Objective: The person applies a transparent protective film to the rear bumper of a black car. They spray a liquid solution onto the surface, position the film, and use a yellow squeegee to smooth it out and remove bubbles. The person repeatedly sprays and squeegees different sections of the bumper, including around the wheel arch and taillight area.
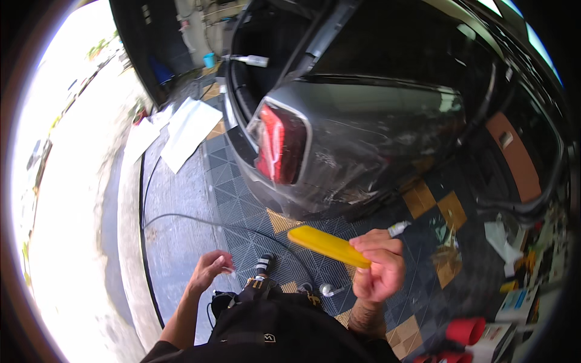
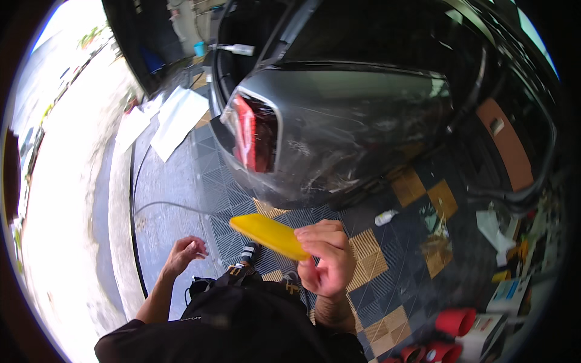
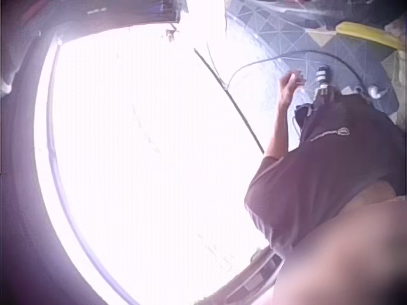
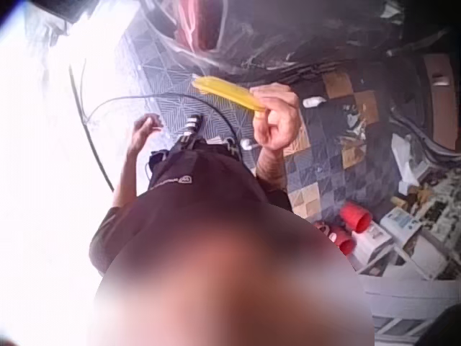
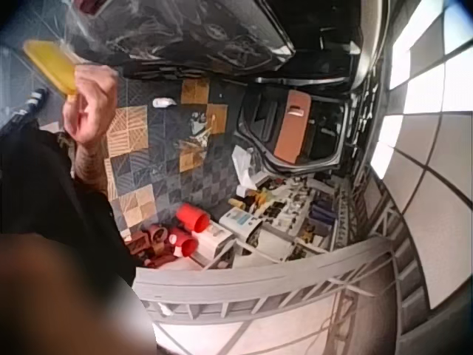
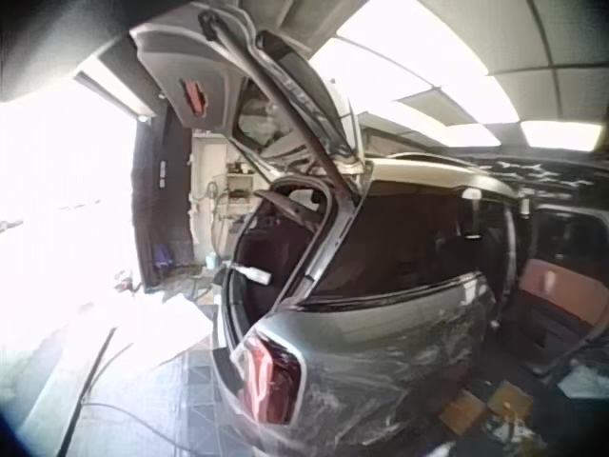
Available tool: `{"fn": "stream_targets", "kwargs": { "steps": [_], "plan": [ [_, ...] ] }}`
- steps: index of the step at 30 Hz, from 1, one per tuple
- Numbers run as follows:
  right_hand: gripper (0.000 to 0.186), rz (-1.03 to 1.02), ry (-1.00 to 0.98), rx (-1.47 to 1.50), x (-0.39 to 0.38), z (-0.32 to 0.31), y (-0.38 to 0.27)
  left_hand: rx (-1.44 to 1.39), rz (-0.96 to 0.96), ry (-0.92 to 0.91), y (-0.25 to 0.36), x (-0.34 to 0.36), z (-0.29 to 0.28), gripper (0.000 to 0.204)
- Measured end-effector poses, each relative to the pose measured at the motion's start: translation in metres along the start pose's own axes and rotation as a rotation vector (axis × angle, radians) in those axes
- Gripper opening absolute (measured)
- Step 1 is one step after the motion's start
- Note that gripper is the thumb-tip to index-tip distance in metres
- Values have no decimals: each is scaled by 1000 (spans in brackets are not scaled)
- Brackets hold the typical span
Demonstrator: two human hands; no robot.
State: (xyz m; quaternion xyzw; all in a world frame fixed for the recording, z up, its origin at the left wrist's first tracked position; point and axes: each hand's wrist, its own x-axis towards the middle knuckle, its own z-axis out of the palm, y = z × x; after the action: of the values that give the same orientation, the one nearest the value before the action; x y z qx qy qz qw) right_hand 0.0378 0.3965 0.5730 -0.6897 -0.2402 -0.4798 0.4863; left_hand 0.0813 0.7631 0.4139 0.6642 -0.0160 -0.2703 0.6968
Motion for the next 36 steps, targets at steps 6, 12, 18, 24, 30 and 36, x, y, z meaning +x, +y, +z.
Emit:
{"fn": "stream_targets", "kwargs": {
  "steps": [6,12,18,24,30,36],
  "plan": [
    [25,15,-788,37,-104,149,1,-905,342,-44,19,13,70,75],
    [22,492,-1073,98,-124,143,50,-508,-101,-116,-23,-57,-47,72],
    [26,1258,-742,-367,-330,36,147,83,-807,-342,-119,-51,-94,47],
    [20,2212,-1057,-686,-482,-81,-12,476,-884,-561,-118,-22,-147,44],
    [22,2403,235,-493,-508,-43,-166,843,-816,-813,-113,21,-163,41],
    [25,2405,365,-285,-537,8,-196,1100,-864,-748,-77,55,-121,38]
  ]
}}
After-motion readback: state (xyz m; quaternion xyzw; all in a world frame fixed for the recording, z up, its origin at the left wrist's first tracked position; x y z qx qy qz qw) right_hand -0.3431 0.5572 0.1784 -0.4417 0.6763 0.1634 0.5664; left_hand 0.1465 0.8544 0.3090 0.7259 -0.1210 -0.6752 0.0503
